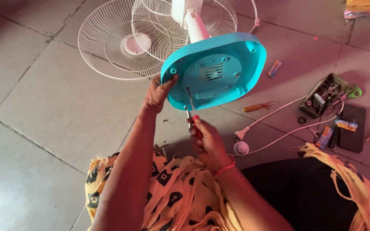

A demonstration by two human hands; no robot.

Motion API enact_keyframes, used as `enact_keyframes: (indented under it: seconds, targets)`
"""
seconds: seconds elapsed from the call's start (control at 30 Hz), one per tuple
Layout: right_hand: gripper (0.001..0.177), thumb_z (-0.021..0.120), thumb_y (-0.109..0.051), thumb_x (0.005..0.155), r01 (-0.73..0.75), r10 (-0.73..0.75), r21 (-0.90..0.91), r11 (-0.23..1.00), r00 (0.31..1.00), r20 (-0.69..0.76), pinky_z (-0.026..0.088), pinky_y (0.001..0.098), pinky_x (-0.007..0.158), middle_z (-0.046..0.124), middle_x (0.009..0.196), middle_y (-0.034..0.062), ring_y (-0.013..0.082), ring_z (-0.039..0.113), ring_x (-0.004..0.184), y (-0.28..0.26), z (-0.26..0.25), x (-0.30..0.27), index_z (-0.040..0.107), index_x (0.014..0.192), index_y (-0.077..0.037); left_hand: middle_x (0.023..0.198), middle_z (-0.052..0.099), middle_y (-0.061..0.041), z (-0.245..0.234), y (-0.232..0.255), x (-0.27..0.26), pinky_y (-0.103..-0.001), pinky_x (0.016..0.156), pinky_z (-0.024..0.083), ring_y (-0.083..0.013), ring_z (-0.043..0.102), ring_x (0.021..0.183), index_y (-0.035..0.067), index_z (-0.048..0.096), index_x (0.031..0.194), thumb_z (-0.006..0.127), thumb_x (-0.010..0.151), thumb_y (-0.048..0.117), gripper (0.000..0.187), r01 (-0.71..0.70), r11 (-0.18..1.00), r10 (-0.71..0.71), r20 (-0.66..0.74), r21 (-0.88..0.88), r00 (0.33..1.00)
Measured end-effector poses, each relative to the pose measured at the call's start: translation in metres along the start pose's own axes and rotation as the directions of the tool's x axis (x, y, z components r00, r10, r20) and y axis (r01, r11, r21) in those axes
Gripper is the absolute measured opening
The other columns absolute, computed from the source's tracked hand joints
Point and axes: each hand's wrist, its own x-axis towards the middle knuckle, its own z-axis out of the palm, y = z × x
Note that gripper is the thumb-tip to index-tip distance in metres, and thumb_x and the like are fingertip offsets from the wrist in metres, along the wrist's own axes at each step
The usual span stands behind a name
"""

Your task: The person uses a screwdriver to tighten screws on the back of a teal fan base. The person repeatedly adjusts the fan base and continues to tighten the screws.

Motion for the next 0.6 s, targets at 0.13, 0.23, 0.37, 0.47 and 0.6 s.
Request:
enact_keyframes:
  seconds: [0.13,0.23,0.37,0.47,0.6]
  targets:
    - [0.029,0.061,-0.028,0.103,0.212,-0.670,-0.977,-0.014,0.724,0.167,0.032,0.0224,0.040,0.060,0.076,-0.0001,0.0053,0.044,0.051,-0.005,-0.015,0.004,0.064,0.118,-0.004,0.105,0.070,-0.002,0.005,0.000,-0.001,-0.033,0.089,0.051,-0.0126,0.060,0.097,0.002,0.070,0.119,0.075,0.095,0.039,0.044,-0.011,0.999,0.011,-0.001,-0.038,1.000]
    - [0.028,0.061,-0.026,0.104,0.187,-0.714,-0.958,-0.217,0.639,0.286,0.034,0.0235,0.042,0.061,0.077,0.0015,0.0065,0.046,0.053,-0.012,-0.024,0.007,0.065,0.118,-0.003,0.105,0.071,-0.002,0.015,0.001,0.001,-0.033,0.089,0.051,-0.0125,0.061,0.096,0.003,0.068,0.120,0.074,0.093,0.037,0.044,-0.015,1.000,0.016,-0.046,0.012,0.999]
    - [0.026,0.062,-0.023,0.104,0.307,-0.318,-0.594,0.744,0.944,0.089,0.037,0.0250,0.044,0.062,0.077,0.0036,0.0079,0.049,0.055,-0.032,-0.023,0.012,0.067,0.119,-0.001,0.102,0.073,-0.004,0.018,0.001,-0.003,-0.033,0.088,0.053,-0.0142,0.063,0.094,0.004,0.069,0.120,0.072,0.094,0.039,0.044,-0.009,0.996,0.018,-0.103,0.084,0.995]
    - [0.031,0.059,-0.020,0.100,-0.099,0.088,0.047,0.994,0.976,0.201,0.034,0.0234,0.038,0.063,0.079,0.0024,0.0071,0.050,0.050,-0.050,-0.021,0.009,0.065,0.124,-0.002,0.104,0.072,-0.004,0.018,0.001,-0.001,-0.034,0.089,0.052,-0.0140,0.061,0.095,0.003,0.068,0.121,0.073,0.094,0.038,0.044,-0.013,0.999,0.018,-0.107,0.045,0.994]
    - [0.032,0.060,-0.018,0.101,0.009,-0.004,-0.202,0.979,1.000,0.026,0.032,0.0235,0.039,0.060,0.081,0.0036,0.0076,0.049,0.053,-0.040,-0.011,0.008,0.066,0.129,-0.004,0.101,0.072,-0.005,0.017,-0.005,0.003,-0.035,0.087,0.052,-0.0148,0.062,0.093,0.002,0.070,0.117,0.075,0.092,0.036,0.042,0.060,0.995,-0.050,-0.128,0.077,0.991]
